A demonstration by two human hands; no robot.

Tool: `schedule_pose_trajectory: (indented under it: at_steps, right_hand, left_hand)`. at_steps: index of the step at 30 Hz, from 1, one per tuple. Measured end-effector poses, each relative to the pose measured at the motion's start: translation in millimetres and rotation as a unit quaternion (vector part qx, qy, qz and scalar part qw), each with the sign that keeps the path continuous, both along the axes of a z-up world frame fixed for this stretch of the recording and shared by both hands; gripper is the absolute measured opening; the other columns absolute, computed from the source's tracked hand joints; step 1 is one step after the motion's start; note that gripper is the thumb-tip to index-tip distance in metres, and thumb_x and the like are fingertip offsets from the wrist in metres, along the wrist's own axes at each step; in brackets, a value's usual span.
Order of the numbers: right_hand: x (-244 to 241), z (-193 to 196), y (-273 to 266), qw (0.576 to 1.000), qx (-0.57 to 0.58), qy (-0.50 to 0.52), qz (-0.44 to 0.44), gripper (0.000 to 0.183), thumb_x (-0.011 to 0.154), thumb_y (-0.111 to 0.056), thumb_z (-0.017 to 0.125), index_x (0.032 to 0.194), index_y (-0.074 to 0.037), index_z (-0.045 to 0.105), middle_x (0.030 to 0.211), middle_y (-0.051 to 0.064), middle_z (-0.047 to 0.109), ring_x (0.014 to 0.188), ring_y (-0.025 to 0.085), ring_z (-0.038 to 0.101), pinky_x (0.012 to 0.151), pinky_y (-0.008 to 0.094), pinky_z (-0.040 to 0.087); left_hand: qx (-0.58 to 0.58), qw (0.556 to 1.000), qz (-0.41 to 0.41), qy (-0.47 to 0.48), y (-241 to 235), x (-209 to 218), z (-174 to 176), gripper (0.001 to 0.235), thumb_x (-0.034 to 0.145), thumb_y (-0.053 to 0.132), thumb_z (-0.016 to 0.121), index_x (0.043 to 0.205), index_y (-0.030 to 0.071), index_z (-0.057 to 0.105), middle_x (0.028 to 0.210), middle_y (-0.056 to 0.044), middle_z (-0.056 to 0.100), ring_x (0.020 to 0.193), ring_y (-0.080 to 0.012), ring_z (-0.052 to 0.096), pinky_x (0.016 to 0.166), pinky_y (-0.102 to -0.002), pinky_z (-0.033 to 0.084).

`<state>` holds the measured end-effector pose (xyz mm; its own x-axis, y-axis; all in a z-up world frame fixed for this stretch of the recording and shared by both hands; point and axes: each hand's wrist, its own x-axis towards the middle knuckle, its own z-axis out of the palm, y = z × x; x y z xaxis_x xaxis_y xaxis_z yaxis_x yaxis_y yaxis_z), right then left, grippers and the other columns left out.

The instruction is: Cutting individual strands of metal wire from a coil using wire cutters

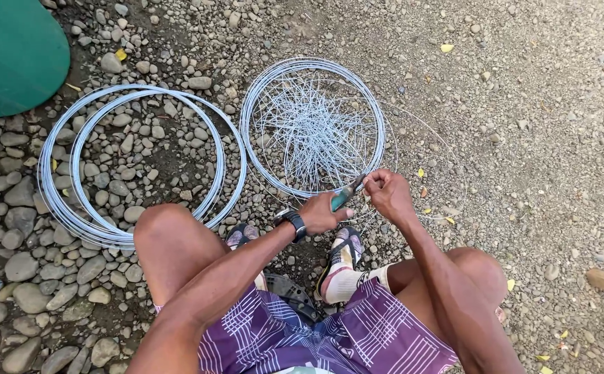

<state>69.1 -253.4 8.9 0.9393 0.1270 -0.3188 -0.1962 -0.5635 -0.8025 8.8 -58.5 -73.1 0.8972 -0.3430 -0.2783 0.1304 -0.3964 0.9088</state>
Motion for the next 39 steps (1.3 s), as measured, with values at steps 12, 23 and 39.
schedule_pose_trajectory:
  at_steps: [12,23,39]
  right_hand:
    - [10.5,-7.4,-22.3,0.997,-0.027,0.053,0.046,0.016,0.092,-0.013,0.063,0.094,-0.002,0.074,0.068,0.011,0.07,0.06,0.017,0.055,0.06,0.026,0.041]
    - [7.6,-29.1,-29.8,0.992,-0.087,0.065,0.055,0.016,0.094,-0.01,0.061,0.085,-0.005,0.073,0.067,0.013,0.066,0.059,0.025,0.055,0.063,0.033,0.043]
    - [-18.9,116.4,68.0,0.935,0.036,-0.34,0.095,0.017,0.108,-0.006,0.055,0.103,-0.005,0.072,0.096,0.016,0.071,0.089,0.032,0.071,0.077,0.039,0.054]
  left_hand:
    - [-0.043,0.993,0.056,0.097,-0.1,0.7,-20.1,0.033,0.089,0.034,0.079,0.09,0.004,0.067,0.069,-0.014,0.065,0.066,-0.0298,0.069,0.062,-0.036,0.054]
    - [0.255,0.959,-0.126,0.009,1.7,18.5,-118.6,0.022,0.078,0.027,0.075,0.08,0.005,0.075,0.066,-0.013,0.069,0.067,-0.0304,0.071,0.062,-0.044,0.059]
    - [-0.105,0.983,0.148,0.008,25.4,40.1,37.9,0.015,0.081,0.014,0.075,0.086,0.003,0.067,0.068,-0.012,0.06,0.066,-0.0275,0.064,0.066,-0.039,0.053]
